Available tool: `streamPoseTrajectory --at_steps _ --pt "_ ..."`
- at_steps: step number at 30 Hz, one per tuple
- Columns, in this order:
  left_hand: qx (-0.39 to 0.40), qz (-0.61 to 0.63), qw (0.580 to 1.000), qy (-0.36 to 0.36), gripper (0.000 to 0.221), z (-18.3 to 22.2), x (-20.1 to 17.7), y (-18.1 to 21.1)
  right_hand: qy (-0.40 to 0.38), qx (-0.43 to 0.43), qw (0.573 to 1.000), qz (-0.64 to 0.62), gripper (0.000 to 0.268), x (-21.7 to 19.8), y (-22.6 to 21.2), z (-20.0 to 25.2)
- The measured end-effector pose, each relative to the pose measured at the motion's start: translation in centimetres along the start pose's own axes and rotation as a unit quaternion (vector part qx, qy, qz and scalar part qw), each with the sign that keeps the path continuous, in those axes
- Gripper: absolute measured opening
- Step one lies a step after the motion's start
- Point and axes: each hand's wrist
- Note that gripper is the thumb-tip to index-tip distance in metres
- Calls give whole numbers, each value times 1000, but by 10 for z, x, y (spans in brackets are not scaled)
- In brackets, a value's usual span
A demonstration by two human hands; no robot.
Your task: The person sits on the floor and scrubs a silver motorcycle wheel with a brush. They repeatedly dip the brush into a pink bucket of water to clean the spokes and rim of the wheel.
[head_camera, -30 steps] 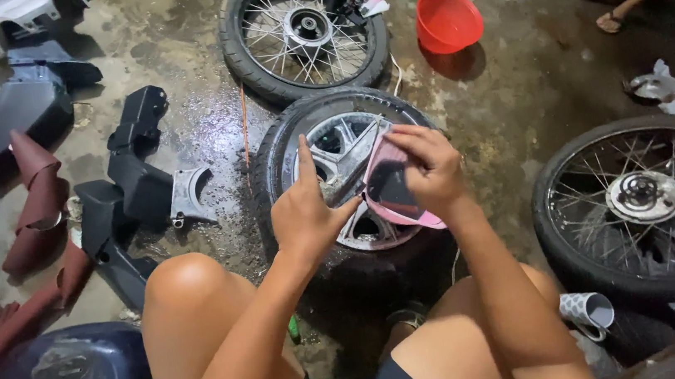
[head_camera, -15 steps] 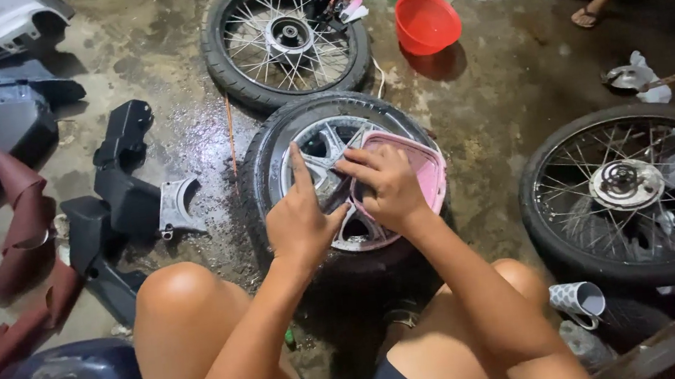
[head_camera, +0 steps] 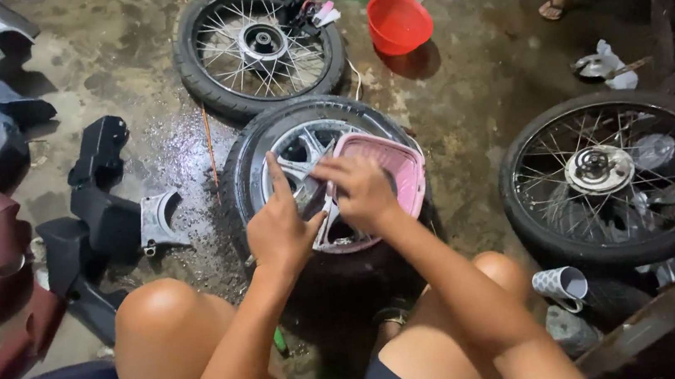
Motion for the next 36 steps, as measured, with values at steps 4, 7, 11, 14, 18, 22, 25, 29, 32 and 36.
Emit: streamPoseTrajectory --at_steps 4,7,11,14,18,22,25,29,32,36 --pt "3 -12 1000 -5 126 2 3 -3 12 22 997 72 67 19 31 0" --pt "5 -5 1000 23 125 -4 4 -2 15 23 998 64 69 19 32 -6" --pt "0 -4 1000 17 127 -4 2 -1 6 4 1000 20 64 10 26 -9" --pt "2 2 1000 16 126 -4 0 -1 10 10 1000 24 65 13 21 -8" --pt "12 -14 1000 25 127 -2 3 -3 -45 20 999 -12 69 7 21 -6" --pt "14 -9 999 30 125 -4 3 -1 -9 49 999 16 64 9 25 -9" --pt "15 -14 999 28 127 1 1 -2 -23 32 999 -31 62 3 10 -3" --pt "27 -28 999 29 127 -1 9 -4 -2 42 999 -13 57 4 27 -6" --pt "38 -54 996 54 127 -1 12 -8 -19 18 999 -36 61 8 19 -5" --pt "49 -48 996 65 128 -2 11 -5 16 34 999 -23 52 -8 23 -10"
Point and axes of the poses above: each hand's wrist, its own z-axis away from the middle knuckle, its own x-axis out of the palm, y = z × x, and after that the axes turned 9 degrees about -y, right-handed
